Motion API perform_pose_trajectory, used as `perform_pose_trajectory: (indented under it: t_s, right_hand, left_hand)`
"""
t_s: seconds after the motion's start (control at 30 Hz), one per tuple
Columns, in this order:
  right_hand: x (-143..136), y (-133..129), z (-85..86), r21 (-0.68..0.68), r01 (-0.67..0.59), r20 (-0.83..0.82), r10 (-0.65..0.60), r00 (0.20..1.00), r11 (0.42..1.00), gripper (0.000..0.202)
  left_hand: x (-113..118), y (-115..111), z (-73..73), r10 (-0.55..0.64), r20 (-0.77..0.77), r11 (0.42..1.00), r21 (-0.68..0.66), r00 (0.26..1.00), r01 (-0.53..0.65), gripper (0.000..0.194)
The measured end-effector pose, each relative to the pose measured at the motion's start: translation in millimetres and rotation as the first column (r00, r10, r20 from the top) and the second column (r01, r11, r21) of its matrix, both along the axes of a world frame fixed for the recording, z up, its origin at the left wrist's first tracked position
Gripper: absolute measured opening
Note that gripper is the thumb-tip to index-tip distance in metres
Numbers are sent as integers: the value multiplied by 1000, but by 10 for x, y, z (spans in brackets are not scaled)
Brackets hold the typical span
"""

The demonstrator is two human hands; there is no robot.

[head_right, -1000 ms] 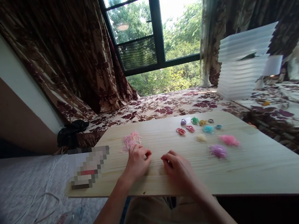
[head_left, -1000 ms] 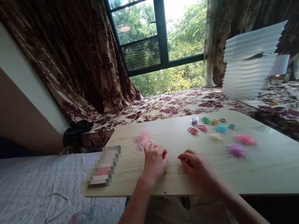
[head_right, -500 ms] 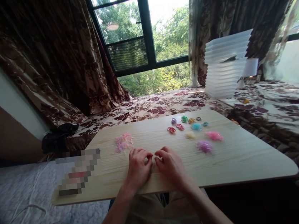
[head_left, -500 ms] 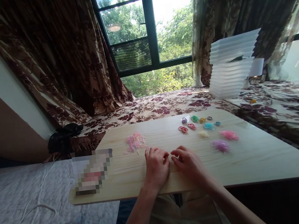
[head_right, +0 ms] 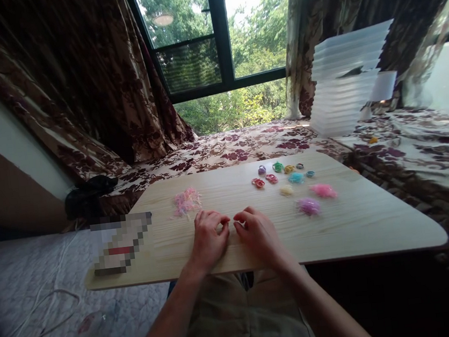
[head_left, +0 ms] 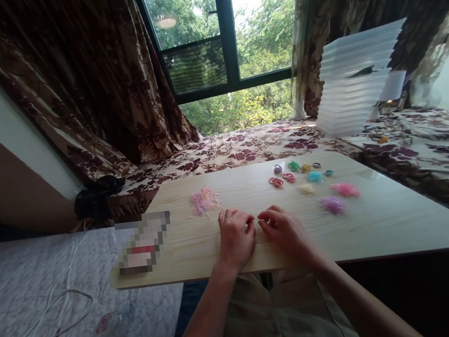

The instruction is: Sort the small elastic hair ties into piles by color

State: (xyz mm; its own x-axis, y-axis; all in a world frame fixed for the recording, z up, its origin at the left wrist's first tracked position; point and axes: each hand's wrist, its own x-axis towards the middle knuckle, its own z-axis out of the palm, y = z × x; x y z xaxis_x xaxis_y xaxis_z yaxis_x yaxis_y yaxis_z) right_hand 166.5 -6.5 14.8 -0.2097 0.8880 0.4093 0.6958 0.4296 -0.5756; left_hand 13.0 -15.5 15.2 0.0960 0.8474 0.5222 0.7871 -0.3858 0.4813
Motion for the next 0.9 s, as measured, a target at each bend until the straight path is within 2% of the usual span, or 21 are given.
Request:
perform_pose_trajectory:
  t_s: [0.3,0.67,0.8,0.9]
  right_hand:
    - [-14,-15,23,4,8,-3,-8,1000,1000,21]
    - [-26,-29,33,38,64,43,-66,997,997,22]
    - [-5,-49,106,78,81,118,-90,989,994,22]
    - [163,-7,206,106,130,164,-146,976,986,23]
  left_hand:
    - [-3,-25,25,-3,-22,1000,-11,1000,3,16]
    - [-11,-17,15,90,-73,996,-8,993,-91,19]
    - [-6,-18,9,90,-89,996,-10,992,-92,17]
    - [0,-13,-4,89,-93,996,-11,992,-91,18]
